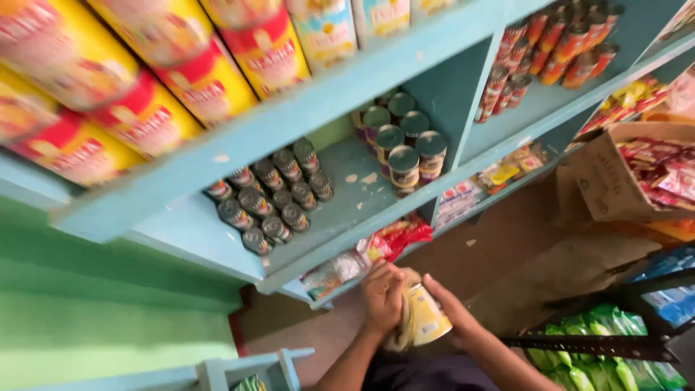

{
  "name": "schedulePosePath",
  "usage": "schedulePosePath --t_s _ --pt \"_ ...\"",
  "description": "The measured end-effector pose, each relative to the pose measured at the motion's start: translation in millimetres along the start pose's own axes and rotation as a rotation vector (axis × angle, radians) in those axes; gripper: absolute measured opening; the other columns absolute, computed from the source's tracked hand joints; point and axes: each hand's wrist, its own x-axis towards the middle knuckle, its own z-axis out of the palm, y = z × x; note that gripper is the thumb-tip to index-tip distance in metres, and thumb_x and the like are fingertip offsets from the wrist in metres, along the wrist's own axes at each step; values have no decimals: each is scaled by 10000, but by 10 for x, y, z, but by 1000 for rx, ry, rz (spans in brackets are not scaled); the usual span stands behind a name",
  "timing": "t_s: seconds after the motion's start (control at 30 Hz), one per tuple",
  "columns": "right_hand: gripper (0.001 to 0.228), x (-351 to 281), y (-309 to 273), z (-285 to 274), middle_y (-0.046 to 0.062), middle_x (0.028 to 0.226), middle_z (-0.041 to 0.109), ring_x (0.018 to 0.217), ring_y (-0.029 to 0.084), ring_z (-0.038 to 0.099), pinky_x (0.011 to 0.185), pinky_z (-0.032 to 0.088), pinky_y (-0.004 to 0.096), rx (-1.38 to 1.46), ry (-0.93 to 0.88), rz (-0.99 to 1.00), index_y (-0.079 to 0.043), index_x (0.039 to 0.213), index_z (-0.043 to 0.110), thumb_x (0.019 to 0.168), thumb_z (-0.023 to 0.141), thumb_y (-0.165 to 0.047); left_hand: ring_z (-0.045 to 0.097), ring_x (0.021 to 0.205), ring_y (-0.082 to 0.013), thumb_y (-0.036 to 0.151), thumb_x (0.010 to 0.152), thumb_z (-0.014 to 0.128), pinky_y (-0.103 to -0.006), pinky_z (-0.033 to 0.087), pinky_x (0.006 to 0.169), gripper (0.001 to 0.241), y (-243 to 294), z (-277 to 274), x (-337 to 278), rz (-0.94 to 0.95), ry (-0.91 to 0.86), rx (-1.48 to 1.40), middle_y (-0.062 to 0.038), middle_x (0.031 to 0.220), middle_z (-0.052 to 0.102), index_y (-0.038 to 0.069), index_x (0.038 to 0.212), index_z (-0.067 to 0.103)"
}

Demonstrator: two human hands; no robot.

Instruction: Wiping canned goods with a cloth and organizing them on shelves and a table.

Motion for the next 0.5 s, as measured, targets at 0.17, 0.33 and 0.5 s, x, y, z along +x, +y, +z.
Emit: schedulePosePath --t_s 0.17,0.33,0.5 --pt "539 -342 139 535 251 1221 685 982 285 649 843 535 409 99 -113 41 99 1354 567 970 538 -279 549 632 -211 192 999 571 -352 474 646 366 -101 -315 -66 -192 -22 61 -60 686 629 31 699 705" --pt "663 -331 360 526 280 1212 708 961 332 680 811 546 409 66 -90 -59 90 1417 549 770 691 55 610 817 -213 215 1027 523 -336 511 780 333 209 -674 46 -209 -247 -208 -95 908 682 -17 862 696" --pt "798 -310 436 435 289 1327 626 1129 419 627 1015 484 508 327 -312 135 64 1461 469 723 643 -185 571 1244 -311 369 1051 541 -397 448 1026 428 201 -847 237 -223 -558 -449 -140 1383 569 -25 1105 698"
